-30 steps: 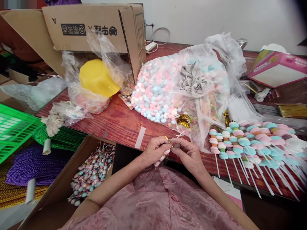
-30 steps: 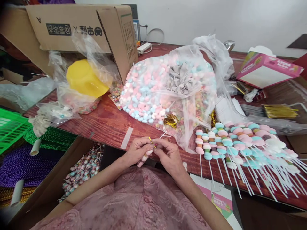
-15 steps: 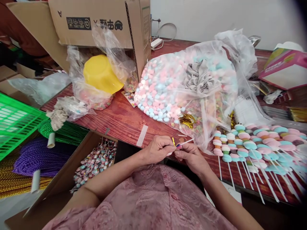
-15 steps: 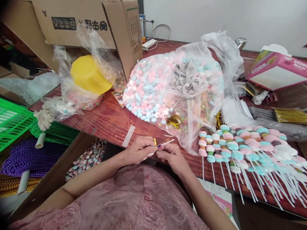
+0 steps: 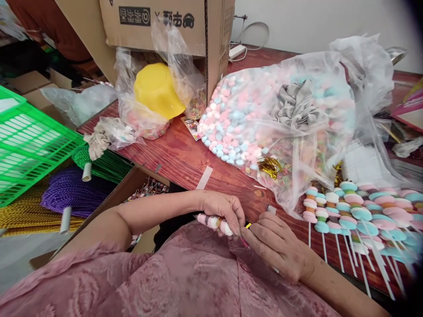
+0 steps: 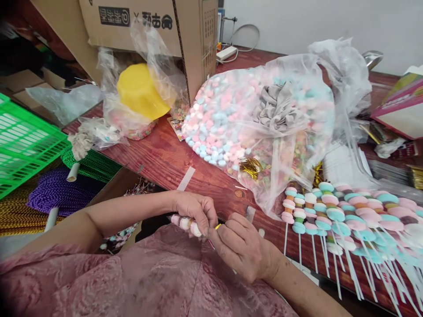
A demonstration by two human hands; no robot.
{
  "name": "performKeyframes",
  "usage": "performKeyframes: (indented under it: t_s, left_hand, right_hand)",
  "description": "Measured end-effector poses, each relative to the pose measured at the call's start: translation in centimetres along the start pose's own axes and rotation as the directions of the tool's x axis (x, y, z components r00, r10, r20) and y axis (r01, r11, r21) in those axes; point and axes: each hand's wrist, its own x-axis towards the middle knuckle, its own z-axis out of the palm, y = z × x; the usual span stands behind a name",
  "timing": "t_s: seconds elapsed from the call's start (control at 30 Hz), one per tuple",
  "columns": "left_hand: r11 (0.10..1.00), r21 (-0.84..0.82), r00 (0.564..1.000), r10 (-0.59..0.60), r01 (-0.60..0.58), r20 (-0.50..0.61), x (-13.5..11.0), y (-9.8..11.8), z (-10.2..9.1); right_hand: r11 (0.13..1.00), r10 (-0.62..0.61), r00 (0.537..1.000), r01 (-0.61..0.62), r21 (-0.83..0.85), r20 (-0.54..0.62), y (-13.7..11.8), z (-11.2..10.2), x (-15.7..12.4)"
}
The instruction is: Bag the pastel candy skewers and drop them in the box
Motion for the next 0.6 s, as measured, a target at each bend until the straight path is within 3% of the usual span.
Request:
performKeyframes:
  t_s: [0.13,0.27,0.4,0.47,0.53,0.57,0.6]
  left_hand:
    - [0.997,0.072,0.995,-0.008,0.0,0.098,0.5,-0.2,-0.5]
    - [0.988,0.151,0.994,-0.021,0.004,0.111,0.0,0.2,-0.8]
    - [0.959,0.276,0.982,-0.114,0.068,0.154,-1.1,1.2,-3.4]
    - [0.933,0.347,0.983,-0.145,0.096,0.117,-2.0,2.6,-4.7]
    - [0.878,0.476,0.998,-0.06,0.059,-0.013,-3.4,4.4,-4.7]
    - [0.82,0.573,0.993,0.061,0.006,-0.097,-4.2,5.3,-3.9]
    - [0.725,0.686,0.956,0.235,-0.055,-0.173,-5.0,6.1,-2.7]
  right_hand:
    - [0.999,-0.022,0.995,0.019,0.03,0.095,0.2,0.1,0.2]
    - [1.0,0.01,0.987,-0.007,-0.015,0.161,0.3,0.2,0.9]
    - [0.984,0.103,0.977,-0.072,-0.165,0.185,0.1,-0.6,2.5]
    - [0.975,0.121,0.968,-0.074,-0.212,0.22,-0.1,-1.1,3.1]
    - [0.971,0.135,0.954,-0.073,-0.228,0.266,0.1,-1.3,3.4]
    - [0.967,0.153,0.949,-0.087,-0.237,0.276,0.4,-1.3,3.3]
    - [0.962,0.184,0.944,-0.115,-0.249,0.273,0.9,-1.3,3.0]
